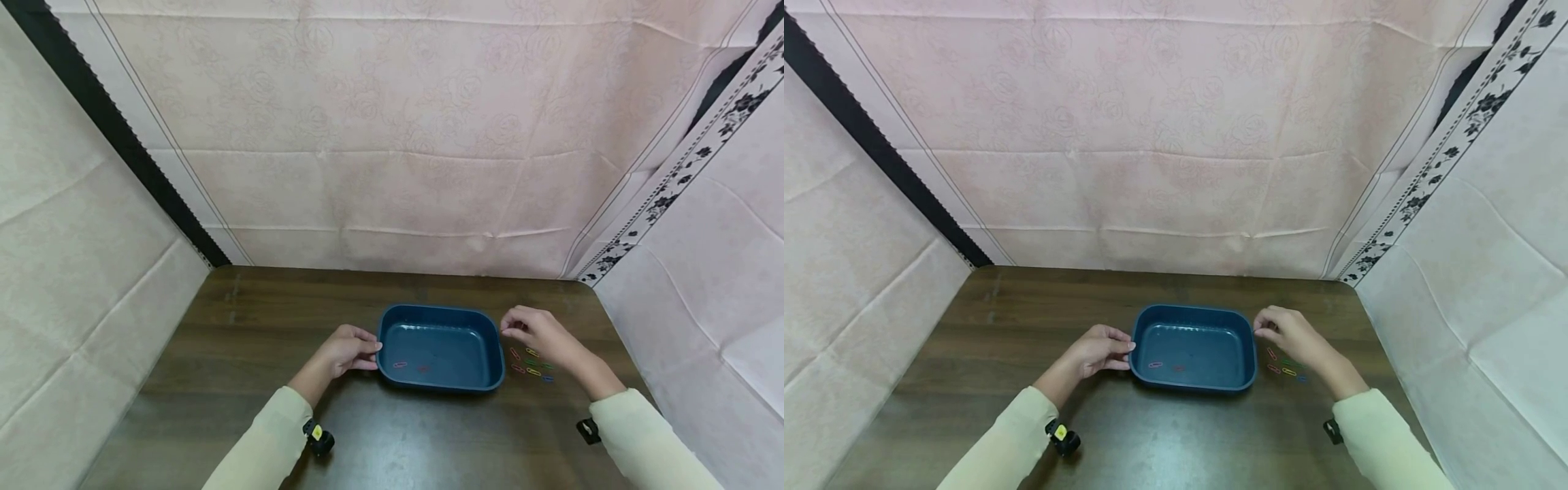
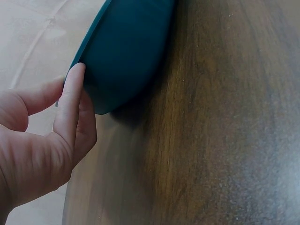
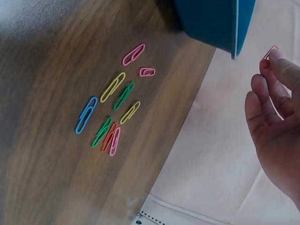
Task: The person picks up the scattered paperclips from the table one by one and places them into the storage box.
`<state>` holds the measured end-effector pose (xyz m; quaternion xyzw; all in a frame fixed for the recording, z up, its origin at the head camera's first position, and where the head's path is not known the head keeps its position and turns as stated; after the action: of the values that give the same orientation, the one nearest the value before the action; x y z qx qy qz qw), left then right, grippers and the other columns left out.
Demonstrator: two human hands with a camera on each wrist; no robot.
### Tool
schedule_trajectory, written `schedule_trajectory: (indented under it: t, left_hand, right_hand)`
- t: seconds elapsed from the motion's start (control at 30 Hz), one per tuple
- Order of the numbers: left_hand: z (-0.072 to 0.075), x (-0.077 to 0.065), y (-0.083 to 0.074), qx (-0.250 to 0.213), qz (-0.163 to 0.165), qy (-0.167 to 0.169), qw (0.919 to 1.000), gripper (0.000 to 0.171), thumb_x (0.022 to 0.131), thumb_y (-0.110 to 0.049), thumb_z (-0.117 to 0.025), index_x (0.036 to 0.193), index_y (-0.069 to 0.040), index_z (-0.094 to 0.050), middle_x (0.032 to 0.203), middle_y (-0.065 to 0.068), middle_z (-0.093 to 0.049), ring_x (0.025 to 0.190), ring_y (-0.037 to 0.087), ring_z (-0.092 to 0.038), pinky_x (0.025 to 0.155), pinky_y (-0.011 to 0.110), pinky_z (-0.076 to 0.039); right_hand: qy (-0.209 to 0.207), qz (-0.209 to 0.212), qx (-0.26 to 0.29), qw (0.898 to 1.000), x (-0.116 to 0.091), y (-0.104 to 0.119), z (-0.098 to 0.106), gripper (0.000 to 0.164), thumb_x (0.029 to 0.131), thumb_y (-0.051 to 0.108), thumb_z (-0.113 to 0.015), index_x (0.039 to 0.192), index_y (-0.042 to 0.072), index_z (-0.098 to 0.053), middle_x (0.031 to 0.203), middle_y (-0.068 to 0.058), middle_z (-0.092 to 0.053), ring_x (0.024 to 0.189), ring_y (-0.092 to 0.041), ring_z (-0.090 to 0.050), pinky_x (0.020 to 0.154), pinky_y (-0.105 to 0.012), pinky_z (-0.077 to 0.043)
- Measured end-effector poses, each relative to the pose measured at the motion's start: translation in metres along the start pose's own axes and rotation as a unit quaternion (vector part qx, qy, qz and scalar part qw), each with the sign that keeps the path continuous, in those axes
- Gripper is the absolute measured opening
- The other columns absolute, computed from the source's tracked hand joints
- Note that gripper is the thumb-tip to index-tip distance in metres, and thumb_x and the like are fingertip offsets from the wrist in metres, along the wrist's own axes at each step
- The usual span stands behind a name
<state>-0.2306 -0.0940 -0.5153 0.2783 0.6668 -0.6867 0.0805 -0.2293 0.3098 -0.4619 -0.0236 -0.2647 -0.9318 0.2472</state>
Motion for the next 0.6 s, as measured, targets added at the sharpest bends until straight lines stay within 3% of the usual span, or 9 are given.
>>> schedule_trajectory:
  t: [0.6]
  left_hand:
    - [-0.001, 0.000, 0.001, -0.009, -0.008, -0.001, 0.9999, 0.032, 0.100, -0.005, -0.067, 0.125, 0.012, -0.059, 0.101, 0.024, -0.067, 0.075, 0.018, -0.070, 0.073, 0.035, -0.067]
  right_hand:
    - [0.049, 0.059, 0.009, 0.997, 0.019, 0.019, -0.012, 0.004, 0.096, 0.010, -0.073, 0.094, 0.012, -0.070, 0.091, 0.008, -0.065, 0.082, -0.005, -0.059, 0.071, -0.023, -0.058]
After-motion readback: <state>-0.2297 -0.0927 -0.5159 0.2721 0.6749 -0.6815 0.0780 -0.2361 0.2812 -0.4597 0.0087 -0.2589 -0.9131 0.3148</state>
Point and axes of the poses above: each hand's wrist, its own x-axis towards the middle knuckle, its own z-axis out of the back of the hand, y = z × x, the point moved 1 cm from there along x, towards the middle knuckle
